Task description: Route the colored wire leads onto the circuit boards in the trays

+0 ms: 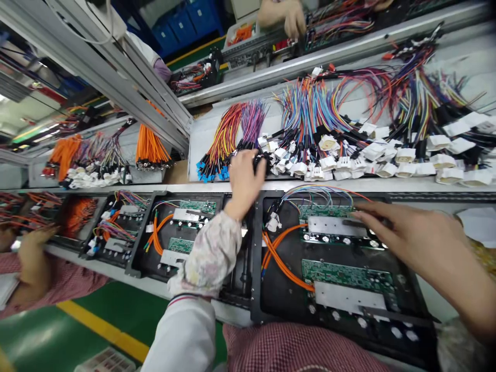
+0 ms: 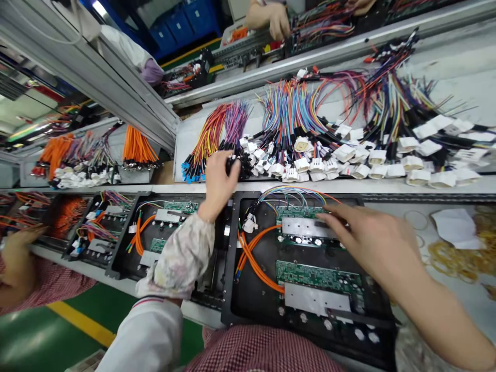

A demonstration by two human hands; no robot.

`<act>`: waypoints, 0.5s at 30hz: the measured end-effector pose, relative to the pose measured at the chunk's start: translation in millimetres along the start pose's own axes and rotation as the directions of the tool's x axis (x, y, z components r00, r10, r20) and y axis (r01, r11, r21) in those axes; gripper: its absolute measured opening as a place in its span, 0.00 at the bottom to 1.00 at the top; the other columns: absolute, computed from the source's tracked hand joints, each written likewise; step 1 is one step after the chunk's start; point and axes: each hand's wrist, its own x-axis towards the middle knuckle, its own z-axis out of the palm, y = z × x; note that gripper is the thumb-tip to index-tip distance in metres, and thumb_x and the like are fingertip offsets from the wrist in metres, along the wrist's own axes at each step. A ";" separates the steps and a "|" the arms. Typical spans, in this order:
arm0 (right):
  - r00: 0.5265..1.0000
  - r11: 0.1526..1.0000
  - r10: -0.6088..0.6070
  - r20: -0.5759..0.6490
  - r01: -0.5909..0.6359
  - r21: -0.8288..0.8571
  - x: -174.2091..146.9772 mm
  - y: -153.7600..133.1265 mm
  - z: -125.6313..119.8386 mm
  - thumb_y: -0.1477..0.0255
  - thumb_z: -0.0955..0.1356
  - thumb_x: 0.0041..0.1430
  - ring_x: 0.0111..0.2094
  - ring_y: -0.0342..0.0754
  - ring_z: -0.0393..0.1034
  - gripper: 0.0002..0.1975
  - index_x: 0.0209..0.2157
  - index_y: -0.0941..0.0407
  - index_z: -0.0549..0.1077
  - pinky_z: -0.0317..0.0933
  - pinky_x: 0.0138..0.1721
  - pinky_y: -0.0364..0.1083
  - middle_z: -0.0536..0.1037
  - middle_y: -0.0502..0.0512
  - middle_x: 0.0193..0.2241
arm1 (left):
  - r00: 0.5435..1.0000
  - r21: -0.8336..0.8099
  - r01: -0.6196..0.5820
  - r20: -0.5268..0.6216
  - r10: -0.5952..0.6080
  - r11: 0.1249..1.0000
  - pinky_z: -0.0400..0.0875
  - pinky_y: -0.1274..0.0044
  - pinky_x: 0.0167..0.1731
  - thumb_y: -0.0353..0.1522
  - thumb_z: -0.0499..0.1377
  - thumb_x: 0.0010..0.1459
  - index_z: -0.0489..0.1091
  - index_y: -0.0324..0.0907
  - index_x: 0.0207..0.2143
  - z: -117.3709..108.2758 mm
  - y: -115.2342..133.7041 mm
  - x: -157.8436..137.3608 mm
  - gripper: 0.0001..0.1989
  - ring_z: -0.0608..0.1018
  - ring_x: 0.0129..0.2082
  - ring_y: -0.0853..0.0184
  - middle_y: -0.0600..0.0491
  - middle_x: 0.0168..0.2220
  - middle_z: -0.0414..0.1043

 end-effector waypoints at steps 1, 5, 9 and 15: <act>1.000 1.000 -0.021 0.008 0.021 -0.016 -1.7 0.6 -1.5 0.50 0.58 0.68 0.23 0.56 0.74 0.27 0.37 0.51 0.83 0.53 0.20 0.49 0.82 0.58 0.28 | 0.987 0.079 0.157 -0.051 -0.153 0.984 0.63 0.58 0.57 0.36 0.54 0.67 0.71 0.38 0.52 -0.8 -6.8 16.8 0.16 0.71 0.58 0.50 0.36 0.55 0.71; 0.999 0.999 -0.040 -0.005 0.040 -0.016 -7.1 2.1 -11.1 0.54 0.59 0.70 0.24 0.51 0.76 0.25 0.39 0.52 0.82 0.59 0.23 0.48 0.84 0.54 0.32 | 0.946 0.217 0.284 0.095 -0.310 0.934 0.66 0.61 0.51 0.35 0.61 0.61 0.75 0.39 0.36 -0.9 -30.5 62.2 0.08 0.74 0.52 0.48 0.39 0.46 0.76; 0.995 0.997 0.044 -0.094 -0.037 0.072 -9.8 1.5 -28.2 0.59 0.62 0.69 0.24 0.46 0.75 0.19 0.39 0.53 0.82 0.62 0.25 0.46 0.84 0.53 0.32 | 0.959 0.055 0.282 0.019 -0.283 0.958 0.68 0.72 0.45 0.32 0.54 0.66 0.72 0.39 0.37 -6.6 -36.0 71.7 0.08 0.78 0.42 0.61 0.46 0.38 0.77; 0.876 0.990 -0.140 -0.462 0.129 -0.055 0.6 -26.0 -49.4 0.70 0.68 0.64 0.46 0.57 0.75 0.13 0.49 0.56 0.77 0.67 0.47 0.53 0.82 0.61 0.44 | 0.983 -0.376 -0.180 -0.095 0.155 0.909 0.66 0.75 0.33 0.31 0.59 0.62 0.70 0.44 0.34 -42.5 46.3 11.5 0.03 0.73 0.29 0.68 0.55 0.30 0.73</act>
